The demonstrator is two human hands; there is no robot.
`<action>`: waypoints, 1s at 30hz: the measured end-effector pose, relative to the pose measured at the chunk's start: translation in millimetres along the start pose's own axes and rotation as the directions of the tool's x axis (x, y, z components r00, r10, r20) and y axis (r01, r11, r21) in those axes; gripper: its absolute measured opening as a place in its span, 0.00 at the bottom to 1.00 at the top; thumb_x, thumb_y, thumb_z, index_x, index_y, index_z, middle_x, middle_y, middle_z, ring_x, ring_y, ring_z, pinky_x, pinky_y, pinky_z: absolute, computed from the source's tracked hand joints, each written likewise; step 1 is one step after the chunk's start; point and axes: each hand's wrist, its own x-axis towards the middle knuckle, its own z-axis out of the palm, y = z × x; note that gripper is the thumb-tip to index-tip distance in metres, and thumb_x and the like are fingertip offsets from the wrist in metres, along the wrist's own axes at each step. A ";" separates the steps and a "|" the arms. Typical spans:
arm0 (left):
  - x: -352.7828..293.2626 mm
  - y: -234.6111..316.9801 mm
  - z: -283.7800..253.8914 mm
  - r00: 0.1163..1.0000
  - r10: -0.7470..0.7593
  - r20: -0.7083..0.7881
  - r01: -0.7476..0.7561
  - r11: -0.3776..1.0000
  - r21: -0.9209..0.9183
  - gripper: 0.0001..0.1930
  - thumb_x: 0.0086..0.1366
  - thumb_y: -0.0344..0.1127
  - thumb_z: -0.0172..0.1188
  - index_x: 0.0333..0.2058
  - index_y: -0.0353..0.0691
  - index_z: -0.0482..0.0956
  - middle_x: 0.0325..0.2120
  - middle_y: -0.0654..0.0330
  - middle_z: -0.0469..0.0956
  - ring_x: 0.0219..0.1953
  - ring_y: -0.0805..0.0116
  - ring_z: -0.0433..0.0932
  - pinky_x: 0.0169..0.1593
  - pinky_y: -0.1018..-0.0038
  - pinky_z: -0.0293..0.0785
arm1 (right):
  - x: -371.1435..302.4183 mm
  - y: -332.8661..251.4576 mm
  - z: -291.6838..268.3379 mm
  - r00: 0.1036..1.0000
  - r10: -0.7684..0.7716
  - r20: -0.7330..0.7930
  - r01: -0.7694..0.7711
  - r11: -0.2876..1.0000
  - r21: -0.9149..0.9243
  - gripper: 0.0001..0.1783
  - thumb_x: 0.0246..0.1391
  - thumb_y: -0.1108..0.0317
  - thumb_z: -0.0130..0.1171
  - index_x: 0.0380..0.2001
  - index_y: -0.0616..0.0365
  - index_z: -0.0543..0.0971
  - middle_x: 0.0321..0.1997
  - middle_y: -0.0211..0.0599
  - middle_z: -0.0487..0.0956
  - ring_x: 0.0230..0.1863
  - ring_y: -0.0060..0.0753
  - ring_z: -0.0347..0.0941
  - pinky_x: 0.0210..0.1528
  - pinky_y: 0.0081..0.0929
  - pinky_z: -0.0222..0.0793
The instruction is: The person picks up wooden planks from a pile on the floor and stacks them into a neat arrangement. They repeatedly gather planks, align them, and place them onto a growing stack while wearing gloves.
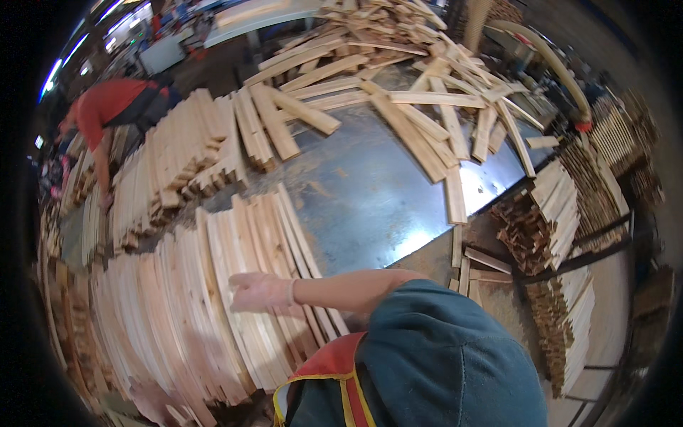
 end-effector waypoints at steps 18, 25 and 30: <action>-402.6 438.4 -29.8 0.293 0.955 -0.053 -0.834 0.228 -0.503 0.35 0.60 0.50 0.69 0.64 0.41 0.76 0.61 0.49 0.76 0.64 0.44 0.74 0.68 0.50 0.68 | -234.3 246.6 -470.7 0.454 -0.054 -0.889 -0.811 0.387 -0.438 0.45 0.45 0.49 0.74 0.65 0.51 0.69 0.55 0.49 0.81 0.62 0.52 0.73 0.63 0.47 0.69; -436.9 498.6 -61.0 0.229 0.971 0.068 -0.733 0.218 -0.645 0.37 0.63 0.53 0.64 0.67 0.39 0.74 0.63 0.43 0.74 0.65 0.42 0.73 0.68 0.54 0.70 | -286.0 243.1 -349.2 0.747 0.256 -0.614 0.046 0.901 0.432 0.50 0.54 0.54 0.73 0.73 0.62 0.61 0.60 0.54 0.78 0.62 0.49 0.74 0.66 0.42 0.71; -446.1 502.8 -72.1 0.158 0.930 0.332 -0.762 0.329 -0.558 0.41 0.68 0.60 0.62 0.75 0.49 0.64 0.73 0.51 0.66 0.71 0.45 0.68 0.74 0.55 0.64 | -317.7 243.2 -307.5 0.741 0.285 -0.608 -0.074 0.935 0.348 0.58 0.50 0.56 0.77 0.77 0.61 0.55 0.55 0.49 0.78 0.52 0.40 0.77 0.52 0.36 0.77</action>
